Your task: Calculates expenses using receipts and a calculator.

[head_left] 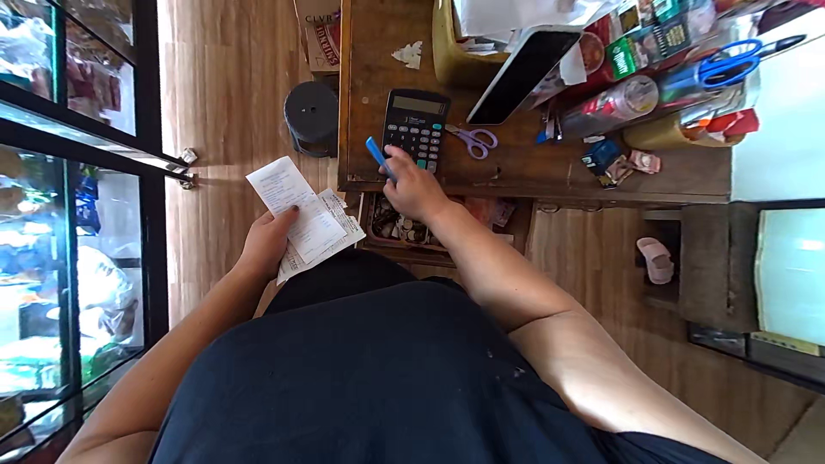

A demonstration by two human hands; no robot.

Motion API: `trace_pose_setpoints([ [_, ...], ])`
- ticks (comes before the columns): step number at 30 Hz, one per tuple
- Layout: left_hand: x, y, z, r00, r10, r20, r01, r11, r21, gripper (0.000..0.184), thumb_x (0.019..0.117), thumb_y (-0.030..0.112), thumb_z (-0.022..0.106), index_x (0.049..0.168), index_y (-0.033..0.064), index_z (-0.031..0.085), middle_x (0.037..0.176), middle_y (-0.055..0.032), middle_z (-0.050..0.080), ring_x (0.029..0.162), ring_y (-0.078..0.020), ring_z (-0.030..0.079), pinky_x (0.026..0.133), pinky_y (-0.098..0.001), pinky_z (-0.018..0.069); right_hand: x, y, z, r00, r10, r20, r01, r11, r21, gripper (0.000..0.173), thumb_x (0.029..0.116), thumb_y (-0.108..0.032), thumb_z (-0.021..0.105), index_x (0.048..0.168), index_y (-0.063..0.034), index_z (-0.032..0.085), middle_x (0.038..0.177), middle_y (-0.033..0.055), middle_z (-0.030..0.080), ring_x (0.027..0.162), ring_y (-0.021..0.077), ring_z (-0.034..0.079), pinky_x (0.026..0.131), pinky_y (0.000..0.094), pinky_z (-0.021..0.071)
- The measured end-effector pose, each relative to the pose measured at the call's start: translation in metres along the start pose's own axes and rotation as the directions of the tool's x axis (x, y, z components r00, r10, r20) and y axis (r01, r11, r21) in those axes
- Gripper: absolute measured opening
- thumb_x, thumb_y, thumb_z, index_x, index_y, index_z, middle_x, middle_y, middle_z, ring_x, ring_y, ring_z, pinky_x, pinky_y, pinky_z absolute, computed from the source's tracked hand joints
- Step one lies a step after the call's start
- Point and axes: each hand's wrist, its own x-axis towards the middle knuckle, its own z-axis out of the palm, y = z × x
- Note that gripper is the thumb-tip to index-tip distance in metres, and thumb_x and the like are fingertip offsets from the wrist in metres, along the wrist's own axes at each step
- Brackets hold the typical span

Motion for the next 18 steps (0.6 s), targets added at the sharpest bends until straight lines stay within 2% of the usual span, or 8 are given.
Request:
trace_pose_setpoints([
  [4, -0.002, 0.001, 0.0, 1.0, 0.017, 0.01, -0.017, 1.0, 0.007, 0.019, 0.1096, 0.022, 0.049, 0.113, 0.01, 0.064, 0.084, 0.0011, 0.074, 0.071, -0.0064, 0.072, 0.066, -0.0261, 0.0623, 0.001, -0.001, 0.015, 0.999, 0.011, 0.052, -0.011, 1.0, -0.013, 0.023, 0.0977, -0.007, 0.052, 0.117, -0.0002, 0.064, 0.16, 0.0157, 0.042, 0.102, 0.0349, 0.072, 0.08, 0.0511, 0.059],
  [8, -0.005, -0.001, -0.002, 1.0, 0.016, -0.01, -0.016, 1.0, 0.017, 0.019, 0.1098, 0.021, 0.048, 0.112, 0.0089, 0.063, 0.084, 0.0012, 0.074, 0.071, -0.0061, 0.072, 0.066, -0.026, 0.0623, 0.0, 0.009, -0.001, 0.997, 0.062, -0.049, -0.06, 0.997, 0.046, 0.028, 0.0986, -0.006, 0.05, 0.121, 0.002, 0.064, 0.156, 0.0175, 0.047, 0.113, 0.0364, 0.068, 0.089, 0.0538, 0.0565],
  [10, -0.005, -0.004, -0.004, 1.0, 0.007, -0.025, -0.007, 1.0, 0.016, 0.02, 0.1096, 0.022, 0.049, 0.113, 0.0086, 0.063, 0.084, 0.0002, 0.074, 0.071, -0.0068, 0.072, 0.066, -0.0262, 0.0623, 0.003, 0.016, -0.01, 0.988, 0.14, -0.068, -0.137, 0.99, 0.043, 0.029, 0.0986, -0.005, 0.049, 0.124, 0.0021, 0.062, 0.157, 0.0173, 0.045, 0.116, 0.0364, 0.067, 0.091, 0.0535, 0.0556],
  [12, -0.005, -0.006, -0.004, 1.0, 0.004, -0.031, -0.003, 1.0, 0.022, 0.02, 0.1095, 0.022, 0.049, 0.113, 0.0085, 0.063, 0.084, -0.0002, 0.074, 0.071, -0.0072, 0.072, 0.066, -0.0264, 0.0623, 0.008, 0.021, -0.016, 0.979, 0.203, -0.023, -0.203, 0.979, 0.015, 0.03, 0.1005, -0.007, 0.048, 0.127, 0.0005, 0.061, 0.16, 0.0142, 0.042, 0.12, 0.0347, 0.065, 0.094, 0.0531, 0.0544],
  [15, -0.005, -0.007, -0.001, 1.0, 0.015, -0.021, -0.014, 0.999, 0.051, 0.021, 0.1095, 0.022, 0.049, 0.116, 0.0071, 0.063, 0.086, -0.001, 0.074, 0.073, -0.0079, 0.072, 0.068, -0.0277, 0.0621, 0.011, 0.021, -0.022, 0.977, 0.212, -0.02, -0.212, 0.977, 0.019, 0.03, 0.1019, -0.008, 0.048, 0.128, 0.0007, 0.061, 0.155, 0.0151, 0.048, 0.124, 0.0336, 0.062, 0.099, 0.0534, 0.0514],
  [18, -0.006, -0.005, 0.004, 1.0, 0.017, 0.003, -0.018, 0.999, 0.049, 0.021, 0.1096, 0.022, 0.049, 0.115, 0.0074, 0.063, 0.085, -0.0011, 0.074, 0.072, -0.008, 0.072, 0.068, -0.0277, 0.0623, 0.003, 0.013, -0.018, 0.985, 0.164, -0.049, -0.162, 0.986, 0.048, 0.029, 0.1008, -0.007, 0.048, 0.125, 0.0009, 0.063, 0.151, 0.0169, 0.052, 0.123, 0.0334, 0.063, 0.098, 0.0522, 0.0524],
])
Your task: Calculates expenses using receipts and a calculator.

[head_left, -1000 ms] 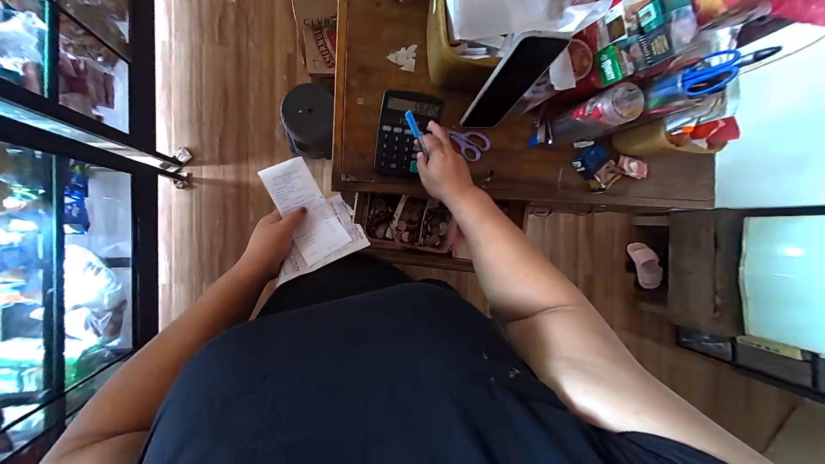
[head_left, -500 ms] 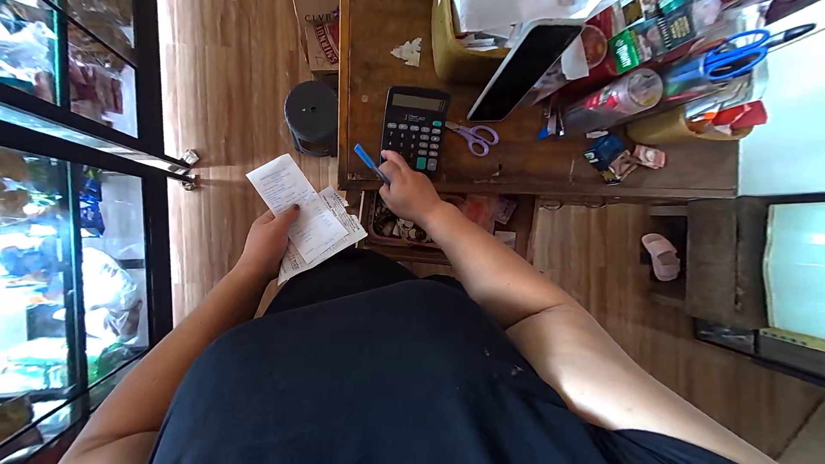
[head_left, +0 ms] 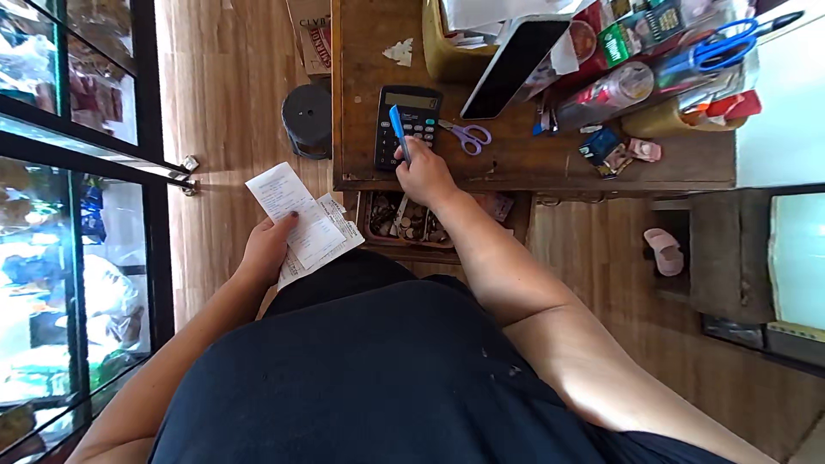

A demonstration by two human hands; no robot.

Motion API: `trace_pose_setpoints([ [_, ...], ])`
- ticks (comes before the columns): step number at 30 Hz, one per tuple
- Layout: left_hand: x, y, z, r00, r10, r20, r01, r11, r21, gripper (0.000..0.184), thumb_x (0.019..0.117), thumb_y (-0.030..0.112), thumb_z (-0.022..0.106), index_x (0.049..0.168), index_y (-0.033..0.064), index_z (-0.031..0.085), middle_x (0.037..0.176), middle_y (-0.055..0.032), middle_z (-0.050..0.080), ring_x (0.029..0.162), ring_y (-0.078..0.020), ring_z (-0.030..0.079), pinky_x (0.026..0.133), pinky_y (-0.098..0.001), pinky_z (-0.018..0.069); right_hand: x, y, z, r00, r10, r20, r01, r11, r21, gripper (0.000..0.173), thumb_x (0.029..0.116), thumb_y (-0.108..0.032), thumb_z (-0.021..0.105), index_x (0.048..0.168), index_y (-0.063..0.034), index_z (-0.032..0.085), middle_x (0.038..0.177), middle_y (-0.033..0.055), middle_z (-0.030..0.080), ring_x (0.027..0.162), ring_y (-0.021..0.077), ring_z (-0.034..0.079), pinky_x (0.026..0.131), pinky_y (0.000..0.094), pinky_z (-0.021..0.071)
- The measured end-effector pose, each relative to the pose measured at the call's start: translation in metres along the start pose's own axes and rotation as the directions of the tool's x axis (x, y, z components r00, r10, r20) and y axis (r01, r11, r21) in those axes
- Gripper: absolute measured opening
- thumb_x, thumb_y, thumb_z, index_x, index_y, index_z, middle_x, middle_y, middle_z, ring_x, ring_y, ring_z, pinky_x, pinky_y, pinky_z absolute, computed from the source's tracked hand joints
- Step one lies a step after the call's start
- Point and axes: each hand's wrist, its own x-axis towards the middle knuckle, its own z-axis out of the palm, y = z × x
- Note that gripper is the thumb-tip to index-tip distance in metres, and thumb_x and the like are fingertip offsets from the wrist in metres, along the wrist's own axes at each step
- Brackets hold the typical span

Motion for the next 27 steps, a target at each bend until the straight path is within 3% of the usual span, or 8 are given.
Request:
trace_pose_setpoints([
  [5, -0.001, 0.002, 0.005, 1.0, 0.002, 0.031, -0.002, 1.0, -0.005, 0.021, 0.1099, 0.021, 0.048, 0.114, 0.008, 0.064, 0.085, -0.0006, 0.074, 0.072, -0.0078, 0.072, 0.066, -0.0272, 0.0624, -0.013, 0.002, 0.024, 0.997, -0.075, 0.027, 0.075, 0.997, 0.01, 0.025, 0.0981, -0.005, 0.051, 0.117, 0.0017, 0.065, 0.155, 0.0164, 0.049, 0.117, 0.0333, 0.068, 0.09, 0.0509, 0.0569],
  [9, -0.001, 0.002, 0.008, 1.0, 0.005, 0.014, -0.006, 1.0, 0.005, 0.02, 0.1092, 0.018, 0.049, 0.113, 0.0064, 0.064, 0.085, -0.0012, 0.074, 0.072, -0.0073, 0.073, 0.067, -0.0268, 0.0627, -0.015, -0.001, 0.022, 0.996, -0.074, 0.059, 0.073, 0.997, 0.006, 0.025, 0.0998, -0.007, 0.05, 0.118, 0.0006, 0.064, 0.155, 0.0165, 0.048, 0.119, 0.0324, 0.066, 0.092, 0.0494, 0.0562],
  [13, -0.001, 0.003, 0.008, 1.0, -0.006, 0.015, 0.006, 1.0, 0.017, 0.02, 0.1094, 0.019, 0.049, 0.112, 0.0063, 0.063, 0.083, -0.0014, 0.074, 0.071, -0.0079, 0.072, 0.066, -0.0272, 0.0624, -0.028, 0.003, 0.03, 0.981, -0.186, 0.045, 0.186, 0.982, 0.018, 0.023, 0.0981, -0.006, 0.052, 0.115, 0.0014, 0.067, 0.15, 0.0179, 0.053, 0.105, 0.0349, 0.071, 0.083, 0.0512, 0.0588],
  [16, -0.001, 0.003, 0.007, 0.999, 0.01, 0.032, -0.01, 1.0, 0.009, 0.019, 0.1094, 0.02, 0.049, 0.113, 0.0075, 0.064, 0.084, -0.0008, 0.074, 0.071, -0.0077, 0.073, 0.066, -0.0267, 0.0625, -0.037, 0.009, 0.036, 0.972, -0.234, 0.035, 0.233, 0.972, 0.02, 0.022, 0.0975, -0.005, 0.054, 0.112, 0.0028, 0.068, 0.147, 0.0185, 0.056, 0.105, 0.0355, 0.072, 0.082, 0.0516, 0.0591],
  [21, -0.002, 0.004, 0.006, 0.999, 0.018, 0.044, -0.019, 1.0, 0.016, 0.02, 0.1095, 0.021, 0.049, 0.113, 0.0081, 0.064, 0.085, -0.0002, 0.074, 0.072, -0.0073, 0.073, 0.067, -0.0268, 0.0625, -0.039, 0.022, 0.032, 0.98, -0.186, 0.076, 0.188, 0.982, -0.016, 0.025, 0.098, -0.003, 0.052, 0.117, 0.0022, 0.068, 0.149, 0.018, 0.054, 0.11, 0.0363, 0.07, 0.087, 0.0528, 0.0581],
  [27, -0.005, 0.005, 0.005, 0.999, 0.01, 0.045, -0.012, 0.999, 0.041, 0.019, 0.1095, 0.021, 0.049, 0.114, 0.0085, 0.063, 0.085, 0.0006, 0.074, 0.072, -0.0065, 0.072, 0.067, -0.0266, 0.0622, -0.041, 0.031, 0.017, 0.998, 0.037, 0.053, -0.034, 0.998, -0.049, 0.029, 0.1004, -0.006, 0.052, 0.124, 0.0006, 0.066, 0.154, 0.0185, 0.048, 0.111, 0.038, 0.068, 0.09, 0.0546, 0.0566],
])
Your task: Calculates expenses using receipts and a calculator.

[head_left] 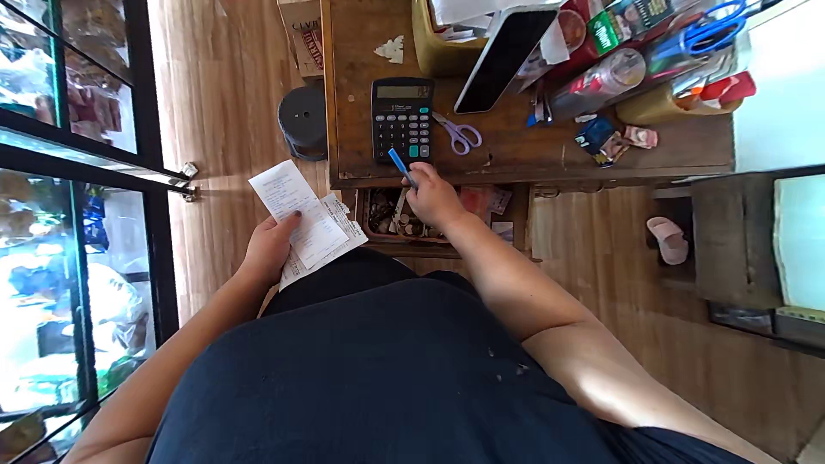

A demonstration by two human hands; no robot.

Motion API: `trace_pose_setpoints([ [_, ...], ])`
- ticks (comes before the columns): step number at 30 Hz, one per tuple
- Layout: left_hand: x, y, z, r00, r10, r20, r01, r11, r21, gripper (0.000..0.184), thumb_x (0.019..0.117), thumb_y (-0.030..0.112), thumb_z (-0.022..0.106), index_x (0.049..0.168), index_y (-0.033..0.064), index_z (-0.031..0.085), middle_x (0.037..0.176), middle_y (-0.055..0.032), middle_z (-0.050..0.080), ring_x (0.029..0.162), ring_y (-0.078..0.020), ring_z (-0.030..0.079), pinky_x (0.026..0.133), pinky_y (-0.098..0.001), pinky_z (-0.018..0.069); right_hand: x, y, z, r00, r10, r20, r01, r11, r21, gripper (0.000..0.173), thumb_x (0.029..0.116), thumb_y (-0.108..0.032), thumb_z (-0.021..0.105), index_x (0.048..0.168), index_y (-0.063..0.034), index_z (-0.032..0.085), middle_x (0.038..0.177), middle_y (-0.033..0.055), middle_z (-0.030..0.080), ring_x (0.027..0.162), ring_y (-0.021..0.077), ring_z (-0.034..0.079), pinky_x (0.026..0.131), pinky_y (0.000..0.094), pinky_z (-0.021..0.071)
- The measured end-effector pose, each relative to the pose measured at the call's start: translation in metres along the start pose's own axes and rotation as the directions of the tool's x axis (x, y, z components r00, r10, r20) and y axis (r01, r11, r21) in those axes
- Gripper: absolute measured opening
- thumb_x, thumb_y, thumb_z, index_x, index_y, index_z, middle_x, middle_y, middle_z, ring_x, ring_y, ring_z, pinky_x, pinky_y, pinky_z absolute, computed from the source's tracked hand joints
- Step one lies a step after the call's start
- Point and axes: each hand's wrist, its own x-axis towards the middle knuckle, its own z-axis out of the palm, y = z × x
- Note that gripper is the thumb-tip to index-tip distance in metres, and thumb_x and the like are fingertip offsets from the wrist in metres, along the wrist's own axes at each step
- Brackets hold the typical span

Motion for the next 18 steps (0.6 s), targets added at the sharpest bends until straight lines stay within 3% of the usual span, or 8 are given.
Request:
trace_pose_setpoints([
  [5, 0.0, -0.003, -0.001, 1.0, 0.005, -0.007, -0.005, 1.0, 0.001, 0.019, 0.1092, 0.02, 0.05, 0.114, 0.0083, 0.064, 0.085, 0.0004, 0.074, 0.072, -0.0062, 0.072, 0.068, -0.0264, 0.062, -0.001, -0.003, -0.003, 0.997, -0.042, -0.07, 0.042, 0.999, -0.003, 0.024, 0.0992, -0.004, 0.052, 0.116, 0.0025, 0.069, 0.149, 0.0195, 0.053, 0.111, 0.0368, 0.069, 0.09, 0.0526, 0.0567],
  [11, -0.003, -0.002, 0.001, 1.0, 0.006, 0.0, -0.006, 0.999, -0.036, 0.018, 0.1097, 0.019, 0.048, 0.113, 0.0088, 0.063, 0.083, 0.001, 0.074, 0.071, -0.0062, 0.072, 0.066, -0.0257, 0.0622, 0.009, -0.015, 0.001, 0.991, -0.112, -0.075, 0.111, 0.994, -0.013, 0.025, 0.0993, -0.007, 0.053, 0.119, 0.0002, 0.068, 0.157, 0.0203, 0.043, 0.103, 0.0366, 0.071, 0.084, 0.0496, 0.0588],
  [14, -0.002, -0.004, 0.0, 1.0, -0.004, -0.006, 0.004, 0.999, -0.041, 0.018, 0.1096, 0.018, 0.049, 0.112, 0.0088, 0.064, 0.083, 0.0011, 0.074, 0.07, -0.0064, 0.072, 0.065, -0.0257, 0.0622, 0.019, -0.021, -0.007, 0.998, -0.035, -0.053, 0.036, 0.999, 0.01, 0.029, 0.1008, -0.008, 0.052, 0.125, -0.0006, 0.065, 0.163, 0.0196, 0.034, 0.108, 0.0374, 0.069, 0.087, 0.051, 0.0579],
  [18, -0.002, -0.008, -0.002, 1.0, -0.012, -0.008, 0.012, 0.998, -0.055, 0.019, 0.1098, 0.018, 0.048, 0.112, 0.0078, 0.064, 0.083, -0.0001, 0.074, 0.07, -0.0074, 0.073, 0.066, -0.0266, 0.0625, 0.037, -0.02, -0.02, 0.995, 0.085, -0.049, -0.086, 0.996, -0.013, 0.033, 0.1029, -0.012, 0.05, 0.132, -0.0012, 0.061, 0.165, 0.0182, 0.031, 0.112, 0.0368, 0.068, 0.09, 0.0512, 0.057],
])
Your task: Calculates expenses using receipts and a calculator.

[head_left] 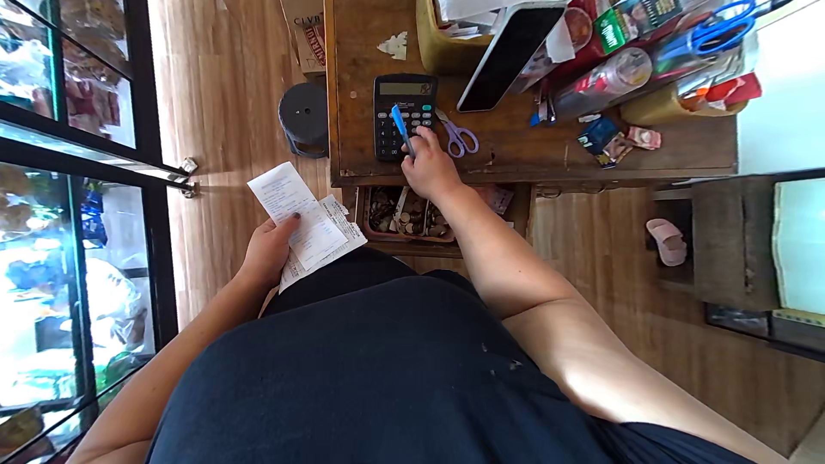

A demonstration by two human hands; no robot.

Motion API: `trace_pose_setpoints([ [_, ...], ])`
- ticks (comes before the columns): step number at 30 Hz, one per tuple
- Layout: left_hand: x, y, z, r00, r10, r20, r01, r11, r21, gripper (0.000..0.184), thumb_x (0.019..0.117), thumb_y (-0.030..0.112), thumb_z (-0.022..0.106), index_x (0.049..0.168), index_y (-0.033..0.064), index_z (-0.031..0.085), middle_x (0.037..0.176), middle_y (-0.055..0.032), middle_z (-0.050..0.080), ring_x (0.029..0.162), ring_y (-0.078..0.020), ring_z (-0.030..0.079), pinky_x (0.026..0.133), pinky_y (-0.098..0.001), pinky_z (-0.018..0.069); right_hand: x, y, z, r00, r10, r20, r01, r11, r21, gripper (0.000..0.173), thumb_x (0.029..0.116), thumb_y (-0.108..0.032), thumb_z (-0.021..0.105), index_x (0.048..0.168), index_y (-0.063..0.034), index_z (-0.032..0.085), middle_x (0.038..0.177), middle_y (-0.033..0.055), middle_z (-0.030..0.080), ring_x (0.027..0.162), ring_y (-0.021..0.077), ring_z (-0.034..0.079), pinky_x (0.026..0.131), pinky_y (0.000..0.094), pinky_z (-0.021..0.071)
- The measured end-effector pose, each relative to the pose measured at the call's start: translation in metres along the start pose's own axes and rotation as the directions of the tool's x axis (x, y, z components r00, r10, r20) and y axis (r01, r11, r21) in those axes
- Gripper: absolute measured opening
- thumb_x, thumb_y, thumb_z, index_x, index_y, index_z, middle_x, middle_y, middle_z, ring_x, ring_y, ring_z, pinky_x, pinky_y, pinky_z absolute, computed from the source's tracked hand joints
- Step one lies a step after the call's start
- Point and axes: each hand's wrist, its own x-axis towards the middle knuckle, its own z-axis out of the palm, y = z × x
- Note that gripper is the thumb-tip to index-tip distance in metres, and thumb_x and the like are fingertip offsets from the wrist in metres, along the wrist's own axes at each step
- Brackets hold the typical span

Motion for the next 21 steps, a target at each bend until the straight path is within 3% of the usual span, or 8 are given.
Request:
trace_pose_setpoints([
  [5, 0.0, 0.002, 0.001, 1.0, 0.011, -0.019, -0.011, 1.0, -0.012, 0.018, 0.1094, 0.016, 0.048, 0.11, 0.007, 0.064, 0.082, 0.0006, 0.074, 0.07, -0.006, 0.073, 0.065, -0.0254, 0.0625, 0.007, -0.002, -0.006, 1.0, 0.01, -0.018, -0.011, 1.0, -0.015, 0.032, 0.1036, -0.014, 0.049, 0.131, -0.0012, 0.061, 0.162, 0.0166, 0.037, 0.116, 0.0357, 0.066, 0.092, 0.0508, 0.0555],
  [12, -0.002, 0.012, 0.001, 0.997, 0.074, 0.025, -0.075, 0.997, 0.037, 0.019, 0.1084, 0.017, 0.051, 0.117, 0.0058, 0.063, 0.087, 0.0007, 0.075, 0.074, -0.0067, 0.073, 0.07, -0.0278, 0.0629, 0.007, -0.002, -0.002, 1.0, -0.02, -0.008, 0.02, 1.0, -0.019, 0.034, 0.1032, -0.013, 0.047, 0.13, 0.0034, 0.06, 0.16, 0.0213, 0.039, 0.122, 0.0432, 0.062, 0.096, 0.0606, 0.0516],
  [21, -0.005, 0.023, 0.002, 0.98, 0.168, 0.111, -0.172, 0.984, 0.036, 0.018, 0.1082, 0.016, 0.052, 0.115, 0.0062, 0.065, 0.087, 0.0007, 0.075, 0.074, -0.0062, 0.073, 0.07, -0.0268, 0.0633, 0.004, -0.001, -0.001, 1.0, -0.007, -0.03, 0.006, 0.999, -0.035, 0.032, 0.1027, -0.011, 0.046, 0.127, 0.0034, 0.061, 0.16, 0.0219, 0.038, 0.124, 0.044, 0.06, 0.097, 0.0596, 0.0513],
])
